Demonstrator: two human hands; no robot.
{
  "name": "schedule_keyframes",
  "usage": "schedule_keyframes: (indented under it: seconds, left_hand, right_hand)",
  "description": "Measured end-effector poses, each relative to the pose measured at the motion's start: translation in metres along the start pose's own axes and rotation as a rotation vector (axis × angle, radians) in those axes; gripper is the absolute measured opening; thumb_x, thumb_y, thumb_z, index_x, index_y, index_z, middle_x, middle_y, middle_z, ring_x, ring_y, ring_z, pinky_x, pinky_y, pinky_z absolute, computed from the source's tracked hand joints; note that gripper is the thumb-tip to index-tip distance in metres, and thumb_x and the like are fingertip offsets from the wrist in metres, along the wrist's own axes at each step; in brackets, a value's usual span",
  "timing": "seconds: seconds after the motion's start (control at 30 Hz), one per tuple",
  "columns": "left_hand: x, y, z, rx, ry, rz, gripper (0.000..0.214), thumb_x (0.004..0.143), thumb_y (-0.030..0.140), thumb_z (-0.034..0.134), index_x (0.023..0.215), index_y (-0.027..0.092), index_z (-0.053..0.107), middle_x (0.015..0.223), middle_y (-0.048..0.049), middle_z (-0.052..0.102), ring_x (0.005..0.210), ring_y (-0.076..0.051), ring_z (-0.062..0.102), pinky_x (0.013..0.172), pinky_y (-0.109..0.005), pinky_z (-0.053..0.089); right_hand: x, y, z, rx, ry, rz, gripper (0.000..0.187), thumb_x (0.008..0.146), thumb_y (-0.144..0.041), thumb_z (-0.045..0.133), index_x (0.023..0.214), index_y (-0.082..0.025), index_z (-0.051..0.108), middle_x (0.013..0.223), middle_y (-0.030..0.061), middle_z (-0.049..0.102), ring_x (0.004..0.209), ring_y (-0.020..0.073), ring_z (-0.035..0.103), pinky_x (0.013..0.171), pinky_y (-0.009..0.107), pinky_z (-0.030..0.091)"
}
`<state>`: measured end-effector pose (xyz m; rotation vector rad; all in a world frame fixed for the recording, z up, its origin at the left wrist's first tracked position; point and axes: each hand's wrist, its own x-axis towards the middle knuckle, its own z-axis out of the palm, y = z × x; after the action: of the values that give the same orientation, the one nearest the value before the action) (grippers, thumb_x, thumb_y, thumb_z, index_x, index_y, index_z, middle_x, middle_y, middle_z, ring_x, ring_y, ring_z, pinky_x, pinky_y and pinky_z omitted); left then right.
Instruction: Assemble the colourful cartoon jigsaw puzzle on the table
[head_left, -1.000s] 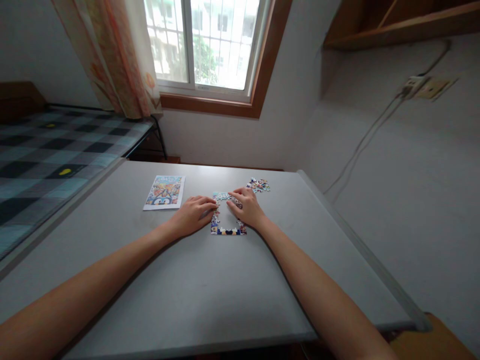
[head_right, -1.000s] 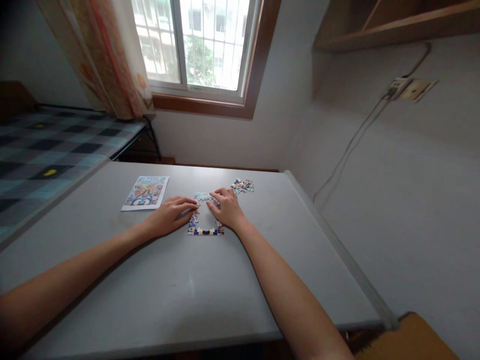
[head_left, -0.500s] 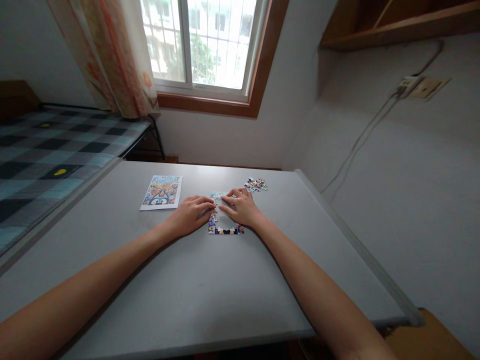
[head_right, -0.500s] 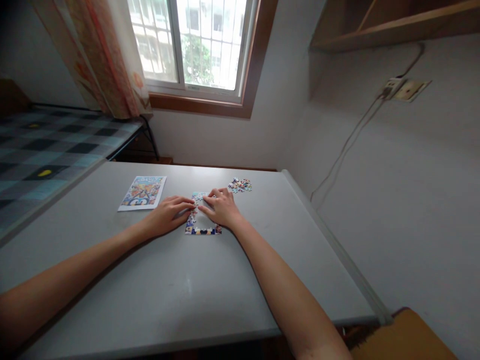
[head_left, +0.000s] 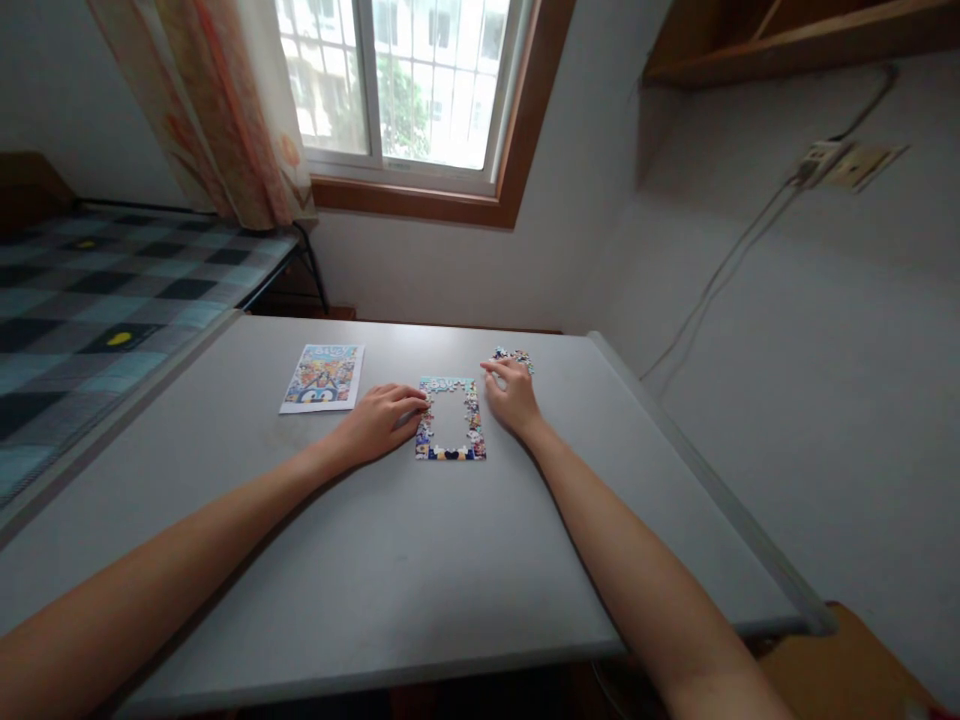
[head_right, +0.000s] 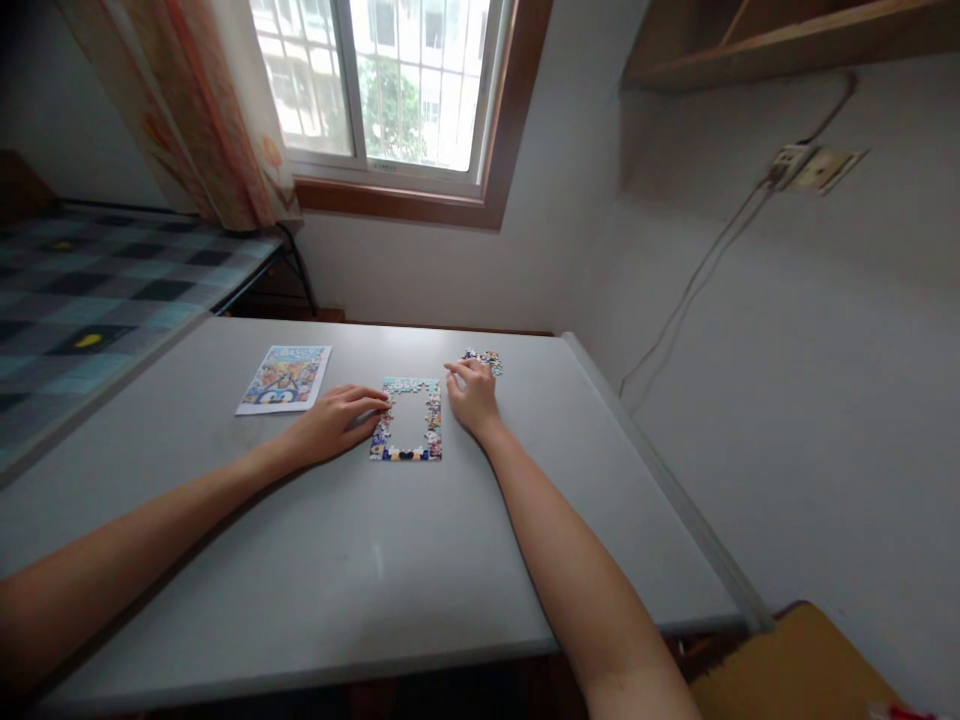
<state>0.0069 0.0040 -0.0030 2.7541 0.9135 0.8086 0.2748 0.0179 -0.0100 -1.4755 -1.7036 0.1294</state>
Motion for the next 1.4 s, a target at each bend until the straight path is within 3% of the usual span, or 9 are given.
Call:
schedule_keyframes:
  seconds: [0.1, 0.33, 0.53, 0.67, 0.77, 0.87, 1.0, 1.17, 1.4]
  left_hand:
    - [0.0, 0.001, -0.001, 0.001, -0.004, -0.002, 0.025, 0.097, 0.03, 0.051, 0.108, 0.023, 0.071, 0.116, -0.0078, 0.071, 0.107, -0.023, 0.065, 0.097, -0.045, 0.051]
    - [0.001, 0.003, -0.002, -0.007, 0.001, 0.0, 0.025, 0.097, 0.03, 0.051, 0.108, 0.022, 0.071, 0.117, -0.0074, 0.071, 0.109, -0.025, 0.065, 0.097, -0.045, 0.05]
    - [0.0, 0.001, 0.0, 0.01, -0.003, -0.002, 0.026, 0.098, 0.031, 0.049, 0.109, 0.022, 0.071, 0.117, -0.0074, 0.071, 0.109, -0.024, 0.064, 0.098, -0.043, 0.05]
    - [0.0, -0.001, 0.001, 0.003, -0.002, 0.009, 0.025, 0.098, 0.031, 0.05, 0.109, 0.022, 0.071, 0.118, -0.0072, 0.07, 0.11, -0.024, 0.064, 0.098, -0.043, 0.05]
    - [0.0, -0.001, 0.001, -0.003, 0.0, 0.014, 0.025, 0.097, 0.031, 0.051, 0.109, 0.021, 0.07, 0.118, -0.0075, 0.07, 0.109, -0.024, 0.065, 0.097, -0.044, 0.05]
    - [0.0, -0.001, 0.0, -0.006, -0.004, 0.01, 0.025, 0.097, 0.031, 0.05, 0.108, 0.021, 0.071, 0.117, -0.0076, 0.071, 0.107, -0.024, 0.065, 0.096, -0.044, 0.051]
    - [0.0, 0.0, -0.001, -0.015, -0.009, 0.005, 0.027, 0.097, 0.032, 0.05, 0.11, 0.022, 0.071, 0.118, -0.0081, 0.07, 0.107, -0.024, 0.065, 0.097, -0.045, 0.051]
    - [0.001, 0.001, -0.001, 0.004, -0.001, 0.01, 0.027, 0.097, 0.03, 0.049, 0.11, 0.021, 0.071, 0.117, -0.0081, 0.071, 0.107, -0.025, 0.065, 0.096, -0.045, 0.051]
    - [0.001, 0.002, -0.001, -0.004, -0.007, 0.003, 0.026, 0.097, 0.03, 0.05, 0.11, 0.022, 0.071, 0.118, -0.0081, 0.07, 0.108, -0.025, 0.065, 0.096, -0.045, 0.051]
  right_hand:
    - [0.003, 0.006, -0.002, 0.011, 0.011, 0.056, 0.029, 0.09, -0.024, 0.052, 0.102, -0.02, 0.078, 0.1, 0.0107, 0.068, 0.102, 0.0257, 0.058, 0.1, 0.044, 0.042]
    - [-0.012, -0.021, 0.0, -0.106, -0.234, -0.206, 0.03, 0.093, -0.043, 0.059, 0.111, -0.027, 0.077, 0.115, 0.0096, 0.064, 0.112, 0.0267, 0.049, 0.105, 0.045, 0.036]
    - [-0.017, -0.031, 0.002, -0.177, -0.357, -0.26, 0.034, 0.094, -0.051, 0.056, 0.113, -0.031, 0.076, 0.125, 0.009, 0.059, 0.12, 0.0298, 0.043, 0.105, 0.049, 0.034]
    - [-0.008, -0.02, -0.002, -0.119, -0.209, -0.191, 0.032, 0.097, -0.04, 0.05, 0.112, -0.026, 0.075, 0.119, 0.0095, 0.062, 0.114, 0.026, 0.049, 0.104, 0.043, 0.036]
    - [0.002, 0.003, -0.013, -0.14, 0.009, 0.016, 0.033, 0.094, -0.025, 0.048, 0.113, -0.02, 0.074, 0.108, 0.0117, 0.065, 0.107, 0.0262, 0.053, 0.1, 0.042, 0.04]
    - [0.008, 0.028, -0.025, -0.2, 0.114, 0.23, 0.041, 0.086, -0.011, 0.043, 0.112, -0.019, 0.073, 0.104, 0.0117, 0.066, 0.099, 0.0259, 0.056, 0.095, 0.04, 0.043]
    - [0.008, 0.041, -0.028, -0.262, 0.081, 0.39, 0.037, 0.082, -0.013, 0.046, 0.105, -0.02, 0.075, 0.098, 0.01, 0.066, 0.09, 0.0249, 0.058, 0.09, 0.039, 0.045]
    - [0.003, 0.031, -0.02, -0.29, 0.0, 0.287, 0.026, 0.083, -0.027, 0.057, 0.102, -0.022, 0.075, 0.103, 0.0093, 0.066, 0.094, 0.0254, 0.058, 0.092, 0.04, 0.044]
    - [0.002, 0.025, -0.021, -0.315, -0.068, 0.266, 0.026, 0.085, -0.027, 0.058, 0.105, -0.022, 0.075, 0.104, 0.0097, 0.065, 0.097, 0.0262, 0.058, 0.091, 0.041, 0.044]
